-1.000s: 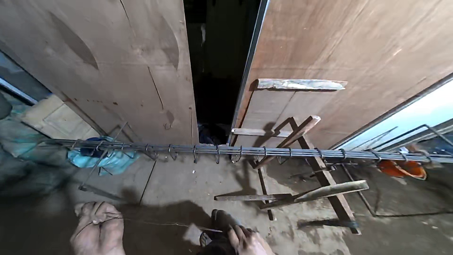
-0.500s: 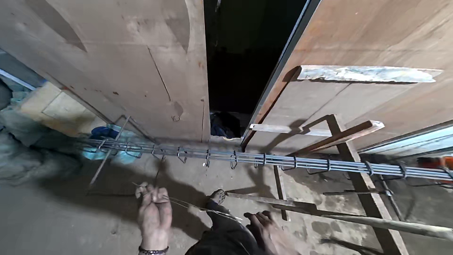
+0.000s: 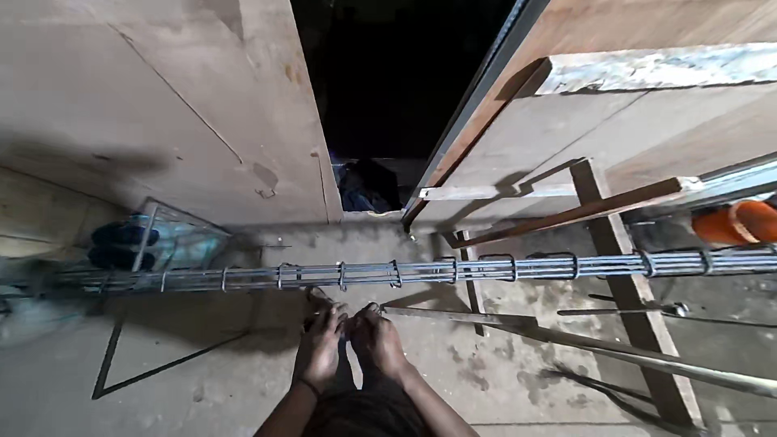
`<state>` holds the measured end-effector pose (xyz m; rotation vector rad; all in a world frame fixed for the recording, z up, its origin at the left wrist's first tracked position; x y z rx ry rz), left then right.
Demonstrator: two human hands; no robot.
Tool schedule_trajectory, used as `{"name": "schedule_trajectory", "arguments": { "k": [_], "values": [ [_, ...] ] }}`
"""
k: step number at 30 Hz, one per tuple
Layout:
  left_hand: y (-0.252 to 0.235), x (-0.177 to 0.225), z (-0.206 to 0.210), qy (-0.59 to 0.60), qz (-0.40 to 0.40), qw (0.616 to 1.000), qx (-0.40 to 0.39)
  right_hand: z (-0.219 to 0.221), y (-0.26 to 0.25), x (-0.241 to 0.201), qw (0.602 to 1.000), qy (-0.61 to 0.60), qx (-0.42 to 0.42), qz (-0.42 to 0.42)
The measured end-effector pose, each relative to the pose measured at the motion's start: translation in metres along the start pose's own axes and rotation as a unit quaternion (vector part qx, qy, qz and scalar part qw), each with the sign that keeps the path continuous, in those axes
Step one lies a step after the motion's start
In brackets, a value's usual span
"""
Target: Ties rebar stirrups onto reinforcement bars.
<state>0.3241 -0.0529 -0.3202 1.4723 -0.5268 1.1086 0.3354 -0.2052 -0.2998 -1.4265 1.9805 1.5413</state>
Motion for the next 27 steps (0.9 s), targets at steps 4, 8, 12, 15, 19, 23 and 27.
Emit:
{"name": "schedule_trajectory", "arguments": {
  "k": [4, 8, 12, 15, 19, 23, 27],
  "values": [
    [-0.062, -0.023, -0.013, 0.071, -0.103, 0.988, 0.096, 0.004, -0.039, 0.023, 0.992, -0.037, 0.101, 0.066],
    [-0.097, -0.034, -0.021, 0.137, -0.109, 0.97, 0.168, -0.002, -0.067, 0.009, 0.987, 0.056, 0.142, 0.052],
    [-0.108, -0.042, -0.025, 0.185, -0.09, 0.959, 0.192, -0.007, -0.103, -0.008, 0.962, 0.253, 0.072, 0.077],
    [-0.109, -0.045, -0.03, 0.179, -0.09, 0.963, 0.182, -0.007, -0.124, -0.011, 0.938, 0.336, -0.006, 0.083],
    [-0.11, -0.044, -0.034, 0.131, -0.087, 0.971, 0.18, -0.004, -0.135, -0.006, 0.936, 0.35, -0.018, 0.037],
    [-0.113, -0.049, -0.037, 0.123, -0.066, 0.975, 0.171, 0.0, -0.134, 0.001, 0.943, 0.329, 0.039, -0.004],
    [-0.113, -0.05, -0.04, 0.114, -0.062, 0.978, 0.165, 0.003, -0.13, 0.005, 0.944, 0.321, 0.077, -0.015]
  ]
}}
Point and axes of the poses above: each hand's wrist, its own y-axis away from the middle knuckle, its own z-axis out of the palm, x = y × z, the point moved 5 cm from there along -y, towards the middle knuckle, and after that the axes turned 13 degrees about z, right-handed, at the moved point
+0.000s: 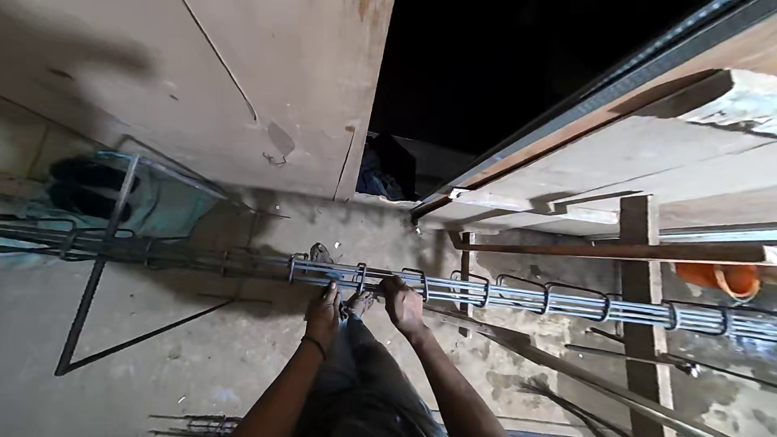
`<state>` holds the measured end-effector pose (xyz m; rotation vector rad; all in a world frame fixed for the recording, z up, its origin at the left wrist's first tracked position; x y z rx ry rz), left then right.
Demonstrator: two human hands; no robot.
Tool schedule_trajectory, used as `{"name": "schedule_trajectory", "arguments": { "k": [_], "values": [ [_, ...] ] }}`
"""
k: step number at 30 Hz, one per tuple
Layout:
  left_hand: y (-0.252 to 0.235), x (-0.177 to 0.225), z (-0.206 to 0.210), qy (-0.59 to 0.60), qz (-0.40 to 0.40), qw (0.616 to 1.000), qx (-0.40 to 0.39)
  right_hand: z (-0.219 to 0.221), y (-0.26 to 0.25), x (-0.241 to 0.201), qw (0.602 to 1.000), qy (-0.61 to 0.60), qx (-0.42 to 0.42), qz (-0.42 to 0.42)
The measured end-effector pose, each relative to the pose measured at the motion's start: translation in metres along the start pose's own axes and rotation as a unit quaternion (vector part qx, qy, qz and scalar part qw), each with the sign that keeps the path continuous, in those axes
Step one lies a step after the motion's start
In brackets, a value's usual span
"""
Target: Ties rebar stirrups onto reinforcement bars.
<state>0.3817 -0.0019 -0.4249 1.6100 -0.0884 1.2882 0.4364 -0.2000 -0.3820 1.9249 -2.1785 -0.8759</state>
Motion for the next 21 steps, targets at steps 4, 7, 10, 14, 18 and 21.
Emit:
{"name": "schedule_trajectory", "arguments": {
  "k": [4, 7, 10, 14, 18, 21],
  "values": [
    [0.0006, 0.0019, -0.0001, -0.012, 0.0, 1.0, 0.003, 0.0008, 0.0045, -0.001, 0.999, -0.013, 0.048, -0.017],
    [0.0014, 0.0032, 0.0002, -0.008, -0.002, 1.0, 0.004, 0.0025, 0.0062, -0.0009, 0.997, -0.02, 0.073, -0.02],
    [0.0009, 0.0037, 0.0001, -0.007, -0.005, 1.0, 0.002, 0.0031, 0.0068, -0.0012, 0.995, -0.028, 0.091, -0.02],
    [0.0019, 0.006, 0.0028, -0.004, -0.01, 1.0, 0.003, 0.0037, 0.0073, -0.0015, 0.995, -0.028, 0.099, -0.004],
    [-0.0031, 0.001, 0.0019, 0.019, -0.006, 1.0, 0.003, 0.0052, 0.0053, -0.0039, 0.994, -0.016, 0.104, 0.034],
    [-0.0036, -0.0013, 0.0023, 0.032, -0.002, 0.999, -0.001, 0.0095, 0.0077, -0.0025, 0.991, -0.025, 0.123, 0.052]
  ]
}}
Point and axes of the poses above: each hand's wrist, its own y-axis away from the middle knuckle, its own z-axis out of the palm, x = y × z, the point moved 5 cm from there along -y, towards the middle knuckle, and after that the axes turned 13 degrees about z, right-handed, at the moved point
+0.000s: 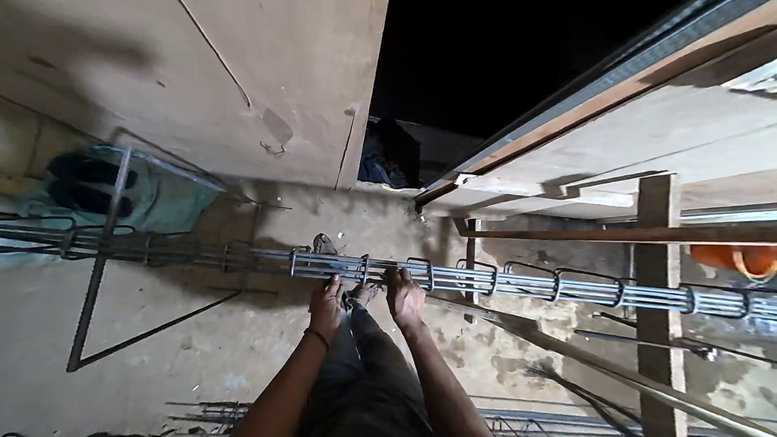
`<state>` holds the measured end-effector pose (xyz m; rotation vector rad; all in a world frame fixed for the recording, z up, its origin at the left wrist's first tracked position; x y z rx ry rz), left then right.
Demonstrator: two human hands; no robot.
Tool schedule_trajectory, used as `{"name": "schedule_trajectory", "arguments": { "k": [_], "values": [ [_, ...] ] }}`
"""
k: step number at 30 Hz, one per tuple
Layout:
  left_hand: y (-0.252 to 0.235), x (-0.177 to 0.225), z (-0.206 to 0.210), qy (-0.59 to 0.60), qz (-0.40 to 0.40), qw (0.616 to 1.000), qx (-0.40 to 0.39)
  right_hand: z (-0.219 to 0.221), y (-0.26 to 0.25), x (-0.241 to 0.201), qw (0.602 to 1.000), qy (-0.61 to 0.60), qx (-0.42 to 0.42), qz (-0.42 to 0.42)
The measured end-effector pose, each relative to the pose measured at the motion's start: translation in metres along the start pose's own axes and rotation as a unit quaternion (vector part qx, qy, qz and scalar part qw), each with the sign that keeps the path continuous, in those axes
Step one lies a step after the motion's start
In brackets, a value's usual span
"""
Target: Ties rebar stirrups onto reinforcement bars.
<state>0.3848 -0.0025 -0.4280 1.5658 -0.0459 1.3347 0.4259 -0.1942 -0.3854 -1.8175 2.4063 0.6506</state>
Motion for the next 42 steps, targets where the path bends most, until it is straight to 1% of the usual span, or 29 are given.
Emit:
{"name": "schedule_trajectory", "arguments": {
  "k": [4, 6, 7, 8, 11, 13, 17, 20, 23, 26, 28, 32, 35, 39, 42],
  "values": [
    [0.003, 0.002, 0.001, 0.015, -0.001, 1.0, 0.002, -0.01, 0.002, 0.001, 0.994, -0.022, -0.065, 0.087],
    [0.005, 0.002, 0.002, 0.014, -0.004, 1.0, 0.007, -0.021, 0.006, -0.004, 0.988, -0.005, -0.115, 0.103],
    [0.005, 0.004, 0.002, 0.009, -0.004, 1.0, 0.011, -0.028, 0.012, -0.006, 0.988, -0.002, -0.126, 0.089],
    [0.005, 0.005, 0.003, 0.005, -0.004, 1.0, 0.016, -0.033, 0.02, -0.008, 0.991, -0.012, -0.118, 0.059],
    [0.006, 0.006, 0.004, 0.0, -0.002, 1.0, 0.007, -0.037, 0.052, -0.006, 0.992, -0.093, -0.086, -0.018],
    [0.005, 0.005, 0.005, -0.013, 0.01, 1.0, 0.013, -0.031, 0.068, -0.003, 0.98, -0.157, -0.119, -0.018],
    [0.003, 0.002, 0.008, -0.001, 0.02, 1.0, 0.017, 0.015, 0.073, 0.009, 0.933, -0.315, -0.172, 0.027],
    [0.005, 0.004, 0.007, -0.015, 0.023, 0.999, 0.026, 0.055, 0.069, 0.014, 0.889, -0.382, -0.226, 0.114],
    [0.004, 0.006, 0.007, -0.038, 0.029, 0.998, 0.032, 0.084, 0.062, 0.013, 0.83, -0.478, -0.233, 0.17],
    [0.006, 0.007, 0.008, -0.055, 0.036, 0.997, 0.031, 0.108, 0.061, 0.006, 0.752, -0.563, -0.246, 0.238],
    [0.006, 0.006, 0.008, -0.052, 0.041, 0.997, 0.03, 0.12, 0.059, 0.001, 0.722, -0.592, -0.238, 0.268],
    [0.005, 0.005, 0.007, -0.054, 0.044, 0.997, 0.03, 0.125, 0.058, -0.009, 0.685, -0.635, -0.207, 0.291],
    [0.004, 0.005, 0.008, -0.056, 0.049, 0.997, 0.028, 0.12, 0.062, -0.015, 0.666, -0.655, -0.188, 0.303],
    [0.005, 0.004, 0.008, -0.059, 0.053, 0.996, 0.031, 0.112, 0.069, -0.028, 0.634, -0.671, -0.17, 0.345],
    [0.003, 0.003, 0.008, -0.049, 0.053, 0.996, 0.047, 0.11, 0.07, -0.039, 0.622, -0.674, -0.155, 0.367]
  ]
}}
Point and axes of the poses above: each hand's wrist, its own y-axis away from the middle knuckle, its own z-axis out of the palm, x = y × z, the point moved 5 cm from there along -y, towards the middle knuckle, and after that the axes turned 13 degrees about z, right-handed, at the moved point
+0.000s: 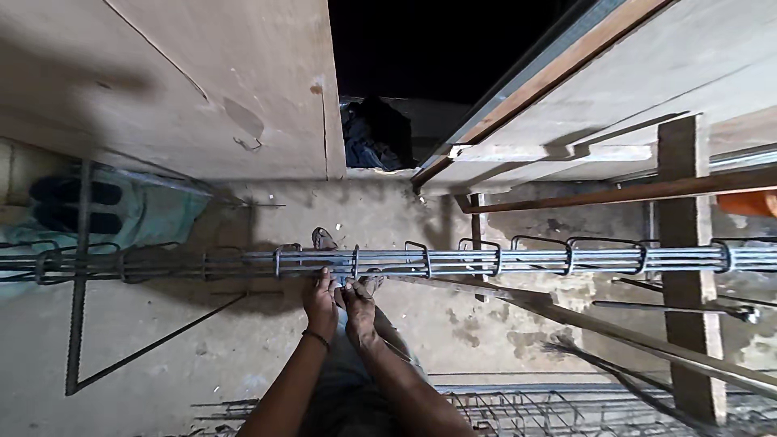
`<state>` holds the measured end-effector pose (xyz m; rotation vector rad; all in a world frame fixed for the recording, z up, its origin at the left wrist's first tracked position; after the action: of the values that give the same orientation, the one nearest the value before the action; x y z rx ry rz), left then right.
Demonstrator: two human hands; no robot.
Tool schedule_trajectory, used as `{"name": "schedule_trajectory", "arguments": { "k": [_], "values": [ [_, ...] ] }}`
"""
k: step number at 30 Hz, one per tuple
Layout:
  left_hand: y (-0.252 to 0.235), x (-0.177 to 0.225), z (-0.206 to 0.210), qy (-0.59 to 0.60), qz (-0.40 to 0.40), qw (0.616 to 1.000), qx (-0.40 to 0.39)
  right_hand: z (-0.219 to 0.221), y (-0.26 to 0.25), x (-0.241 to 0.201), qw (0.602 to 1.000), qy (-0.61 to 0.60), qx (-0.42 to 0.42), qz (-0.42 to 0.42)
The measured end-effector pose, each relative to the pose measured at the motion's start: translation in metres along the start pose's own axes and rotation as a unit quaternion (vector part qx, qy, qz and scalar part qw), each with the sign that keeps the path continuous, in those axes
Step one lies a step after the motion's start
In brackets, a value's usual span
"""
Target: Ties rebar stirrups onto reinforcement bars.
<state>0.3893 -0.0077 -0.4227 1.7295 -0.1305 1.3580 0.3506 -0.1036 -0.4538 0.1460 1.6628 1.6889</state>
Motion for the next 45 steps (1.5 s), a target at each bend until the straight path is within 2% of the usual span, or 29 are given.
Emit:
{"name": "schedule_trajectory", "arguments": {
  "k": [9, 14, 18, 20, 21, 23, 25, 27, 29, 32, 34, 36, 38, 40, 42, 45],
  "values": [
    [0.004, 0.005, 0.002, -0.005, -0.004, 1.0, 0.007, 0.011, 0.002, 0.003, 0.999, -0.036, 0.008, 0.008],
    [0.0, -0.001, 0.0, -0.015, 0.003, 1.0, -0.015, 0.025, 0.008, -0.004, 0.999, -0.043, 0.002, -0.003],
    [-0.003, -0.004, -0.001, -0.008, 0.009, 1.0, -0.028, 0.028, 0.013, -0.01, 0.997, -0.064, 0.035, 0.001],
    [-0.002, -0.002, -0.003, -0.047, 0.011, 0.998, -0.028, 0.026, 0.012, -0.011, 0.997, -0.068, 0.04, 0.001],
    [0.0, 0.002, -0.007, -0.102, 0.021, 0.994, -0.028, 0.026, 0.011, -0.012, 0.997, -0.061, 0.039, 0.001],
    [0.01, 0.021, -0.017, -0.252, 0.081, 0.964, -0.03, 0.025, 0.01, -0.013, 0.998, -0.034, 0.044, -0.002],
    [0.024, 0.046, -0.017, -0.373, 0.192, 0.906, -0.065, 0.023, 0.008, -0.014, 0.999, -0.023, 0.037, -0.005],
    [0.027, 0.053, -0.007, -0.407, 0.297, 0.853, -0.138, 0.022, 0.007, -0.014, 0.999, -0.032, 0.028, -0.005],
    [0.021, 0.045, 0.004, -0.422, 0.342, 0.815, -0.203, 0.022, 0.008, -0.013, 0.999, -0.036, 0.027, -0.013],
    [0.014, 0.039, 0.023, -0.477, 0.35, 0.768, -0.245, 0.021, 0.009, -0.015, 0.999, -0.022, 0.013, -0.026],
    [0.016, 0.039, 0.028, -0.493, 0.364, 0.755, -0.235, 0.015, 0.011, -0.014, 0.999, 0.006, -0.017, -0.041],
    [0.017, 0.039, 0.028, -0.491, 0.38, 0.751, -0.224, 0.007, 0.016, -0.016, 0.992, 0.097, -0.036, -0.075],
    [0.019, 0.04, 0.03, -0.483, 0.408, 0.743, -0.217, -0.004, 0.021, -0.022, 0.957, 0.256, -0.009, -0.139],
    [0.02, 0.04, 0.03, -0.477, 0.424, 0.739, -0.216, -0.008, 0.027, -0.03, 0.915, 0.364, 0.035, -0.173],
    [0.022, 0.039, 0.031, -0.471, 0.44, 0.733, -0.219, -0.005, 0.034, -0.039, 0.89, 0.412, 0.061, -0.186],
    [0.026, 0.037, 0.032, -0.46, 0.446, 0.736, -0.22, 0.002, 0.038, -0.041, 0.885, 0.419, 0.08, -0.184]
  ]
}}
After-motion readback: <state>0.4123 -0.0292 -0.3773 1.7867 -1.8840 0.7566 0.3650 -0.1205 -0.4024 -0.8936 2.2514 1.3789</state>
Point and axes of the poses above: each hand's wrist, its own y-axis away from the middle knuckle, its own z-axis out of the palm, x = y × z, the point moved 5 cm from there along -y, towards the middle knuckle, and after that the axes turned 13 degrees about z, right-handed, at the moved point
